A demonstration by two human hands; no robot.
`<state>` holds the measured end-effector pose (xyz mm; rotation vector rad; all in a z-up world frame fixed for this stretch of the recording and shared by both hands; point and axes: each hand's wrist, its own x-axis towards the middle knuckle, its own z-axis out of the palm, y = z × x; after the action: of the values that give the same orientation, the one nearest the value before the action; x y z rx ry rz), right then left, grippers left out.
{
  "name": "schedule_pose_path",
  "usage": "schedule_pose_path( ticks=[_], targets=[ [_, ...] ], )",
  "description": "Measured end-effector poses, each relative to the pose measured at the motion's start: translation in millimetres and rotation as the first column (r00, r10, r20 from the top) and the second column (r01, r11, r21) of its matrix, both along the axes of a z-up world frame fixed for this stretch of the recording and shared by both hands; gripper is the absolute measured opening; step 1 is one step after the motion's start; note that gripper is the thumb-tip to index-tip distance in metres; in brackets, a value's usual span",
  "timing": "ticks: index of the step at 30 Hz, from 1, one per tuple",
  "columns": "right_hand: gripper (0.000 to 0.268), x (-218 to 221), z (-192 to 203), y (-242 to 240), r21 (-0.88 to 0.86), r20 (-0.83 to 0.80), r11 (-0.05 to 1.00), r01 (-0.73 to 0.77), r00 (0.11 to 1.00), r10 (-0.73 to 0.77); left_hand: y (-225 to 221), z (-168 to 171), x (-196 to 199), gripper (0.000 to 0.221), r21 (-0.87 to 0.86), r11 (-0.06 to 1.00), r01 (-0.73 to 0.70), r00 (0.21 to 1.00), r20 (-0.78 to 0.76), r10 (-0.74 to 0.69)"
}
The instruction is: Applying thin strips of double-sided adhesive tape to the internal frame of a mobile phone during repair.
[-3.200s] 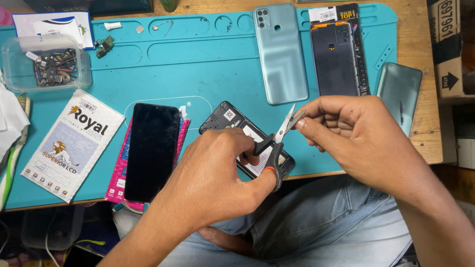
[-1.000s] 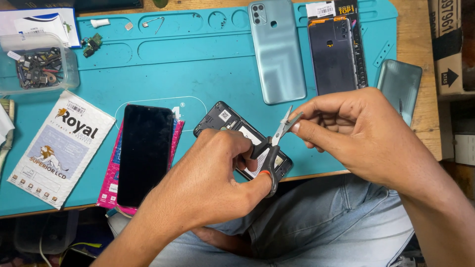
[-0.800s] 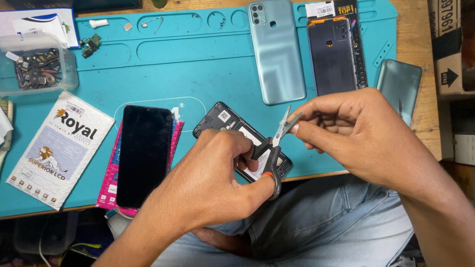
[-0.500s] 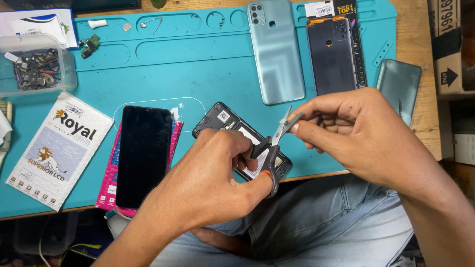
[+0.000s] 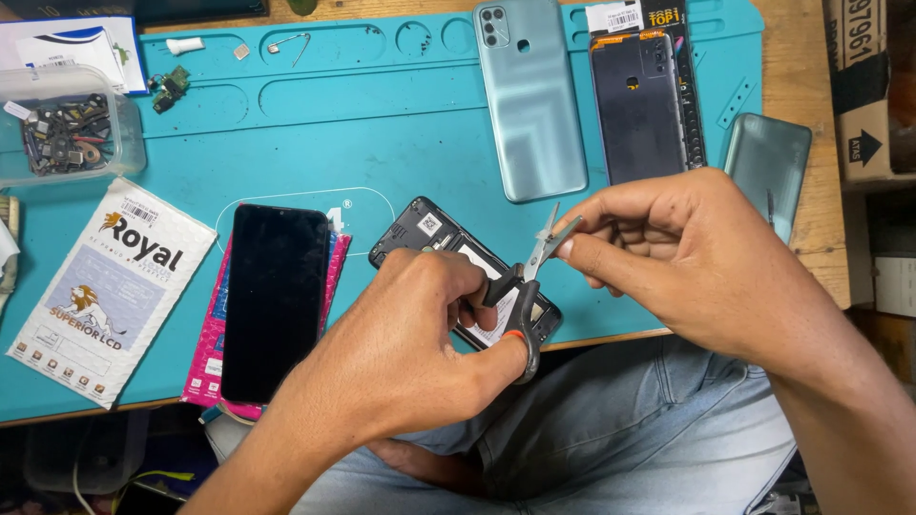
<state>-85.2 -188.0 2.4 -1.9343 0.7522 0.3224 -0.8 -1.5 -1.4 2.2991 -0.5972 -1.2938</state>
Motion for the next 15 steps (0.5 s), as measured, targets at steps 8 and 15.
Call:
schedule_pose_path(
  ticks=[8,15],
  targets=[
    [0.018,-1.6,-4.0,-1.3,0.019,0.031,1.000,-0.006,1.000,0.005,0.4,-0.6,1.1,0.025,-0.036,0.999,-0.006,1.000,-0.010,0.006],
    [0.019,-0.3,-4.9,-1.6,0.010,-0.011,1.000,-0.006,1.000,0.006,0.4,-1.2,0.9,0.027,-0.024,1.000,-0.001,1.000,-0.004,0.001]
  ],
)
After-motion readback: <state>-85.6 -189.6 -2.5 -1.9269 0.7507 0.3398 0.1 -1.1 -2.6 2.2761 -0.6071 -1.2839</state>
